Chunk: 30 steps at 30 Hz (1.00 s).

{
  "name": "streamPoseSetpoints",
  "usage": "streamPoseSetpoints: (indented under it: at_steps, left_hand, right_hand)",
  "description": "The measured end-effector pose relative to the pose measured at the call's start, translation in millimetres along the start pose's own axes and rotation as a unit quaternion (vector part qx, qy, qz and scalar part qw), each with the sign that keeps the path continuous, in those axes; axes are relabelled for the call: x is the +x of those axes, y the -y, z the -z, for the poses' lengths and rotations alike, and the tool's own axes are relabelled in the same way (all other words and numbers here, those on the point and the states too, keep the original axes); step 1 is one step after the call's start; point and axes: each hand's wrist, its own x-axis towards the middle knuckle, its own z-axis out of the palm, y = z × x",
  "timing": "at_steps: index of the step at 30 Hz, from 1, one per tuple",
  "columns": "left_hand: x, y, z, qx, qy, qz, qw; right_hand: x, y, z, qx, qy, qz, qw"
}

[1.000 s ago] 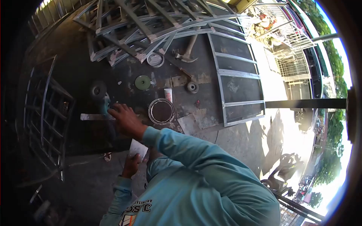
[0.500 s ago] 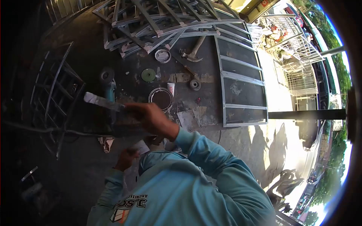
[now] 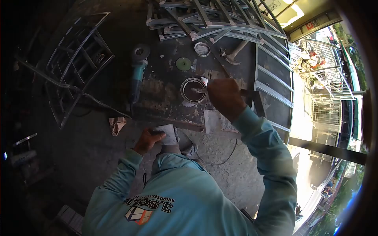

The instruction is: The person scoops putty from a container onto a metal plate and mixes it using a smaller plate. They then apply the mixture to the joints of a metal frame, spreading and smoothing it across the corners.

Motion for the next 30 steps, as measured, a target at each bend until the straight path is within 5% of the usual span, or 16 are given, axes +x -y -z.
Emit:
streamPoseSetpoints:
  at_steps: [6,17,21,23,24,27,30]
  left_hand:
    - [16,4,17,-0.12,-0.001,0.028,0.992]
    - [72,9,53,-0.018,0.023,0.015,0.999]
    - [77,-13,49,-0.088,-0.03,-0.001,0.996]
    - [81,-16,49,0.014,-0.065,-0.217,0.974]
    - [84,-17,50,0.014,-0.064,-0.217,0.974]
    - [92,-26,52,0.108,-0.104,-0.283,0.947]
    - [99,-48,43,0.192,-0.098,-0.182,0.959]
  right_hand:
    - [56,16,-47,0.021,0.126,-0.009,0.992]
    - [45,-5,-36,0.099,0.235,-0.1,0.962]
    - [22,-23,-14,0.132,0.256,-0.147,0.946]
    - [8,-28,15,0.137,0.259,-0.163,0.942]
    - [-1,-28,25,0.142,0.263,-0.178,0.937]
    - [-32,-25,33,0.194,0.137,-0.227,0.944]
    - [-58,-25,37,0.212,0.045,-0.205,0.954]
